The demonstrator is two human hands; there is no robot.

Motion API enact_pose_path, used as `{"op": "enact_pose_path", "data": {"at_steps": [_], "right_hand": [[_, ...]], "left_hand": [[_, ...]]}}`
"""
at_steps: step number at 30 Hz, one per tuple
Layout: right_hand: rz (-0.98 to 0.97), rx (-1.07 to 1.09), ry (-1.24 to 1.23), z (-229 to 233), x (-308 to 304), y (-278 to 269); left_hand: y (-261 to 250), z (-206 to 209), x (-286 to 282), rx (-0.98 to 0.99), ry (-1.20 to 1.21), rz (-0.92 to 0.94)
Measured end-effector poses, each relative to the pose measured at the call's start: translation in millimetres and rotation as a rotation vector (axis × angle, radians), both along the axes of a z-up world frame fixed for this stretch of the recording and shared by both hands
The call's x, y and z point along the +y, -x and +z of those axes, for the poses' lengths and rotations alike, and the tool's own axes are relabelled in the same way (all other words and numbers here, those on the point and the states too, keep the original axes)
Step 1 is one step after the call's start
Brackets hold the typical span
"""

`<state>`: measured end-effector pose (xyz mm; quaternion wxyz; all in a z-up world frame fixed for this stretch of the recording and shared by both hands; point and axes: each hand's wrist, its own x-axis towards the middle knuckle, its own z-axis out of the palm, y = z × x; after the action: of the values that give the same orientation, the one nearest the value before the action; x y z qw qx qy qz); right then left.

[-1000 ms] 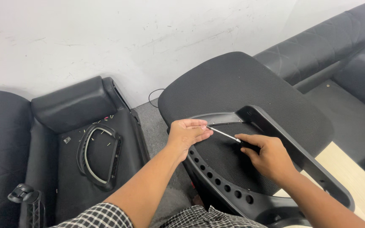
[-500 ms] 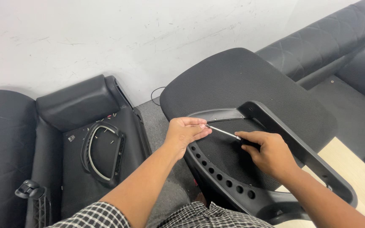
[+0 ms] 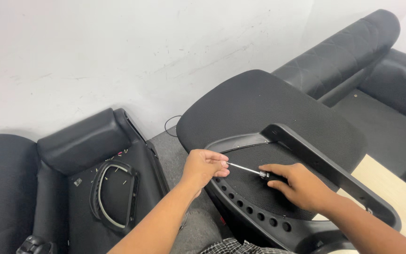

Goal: The person uses a screwdriver to fasten screws into a black plastic frame attached to a chair seat. They repeatedly insert and tighten screws along the frame's edge, holding the frame with one hand and turning the screwdriver with the other.

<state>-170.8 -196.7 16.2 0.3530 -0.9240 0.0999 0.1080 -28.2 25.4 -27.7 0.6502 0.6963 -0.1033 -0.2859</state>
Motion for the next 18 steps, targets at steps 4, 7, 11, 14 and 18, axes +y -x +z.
{"op": "enact_pose_path", "data": {"at_steps": [4,7,11,14,18], "right_hand": [[0.039,-0.093,-0.04,-0.3,-3.7,5.2],[0.072,-0.154,-0.041,-2.9,-8.9,6.7],[0.03,-0.04,-0.04,-5.9,-12.7,5.9],[0.027,-0.062,-0.086,-8.7,-11.9,9.5],[0.003,-0.029,-0.126,-10.0,-9.7,12.5]], "left_hand": [[-1.3,7.5,-1.6,0.017,-0.049,-0.059],[2.1,13.8,-4.5,0.007,-0.061,-0.089],[4.8,23.5,-10.5,0.027,-0.147,-0.104],[3.3,30.3,-12.0,0.039,-0.172,-0.139],[3.2,36.7,-13.1,0.041,-0.177,-0.169]]}}
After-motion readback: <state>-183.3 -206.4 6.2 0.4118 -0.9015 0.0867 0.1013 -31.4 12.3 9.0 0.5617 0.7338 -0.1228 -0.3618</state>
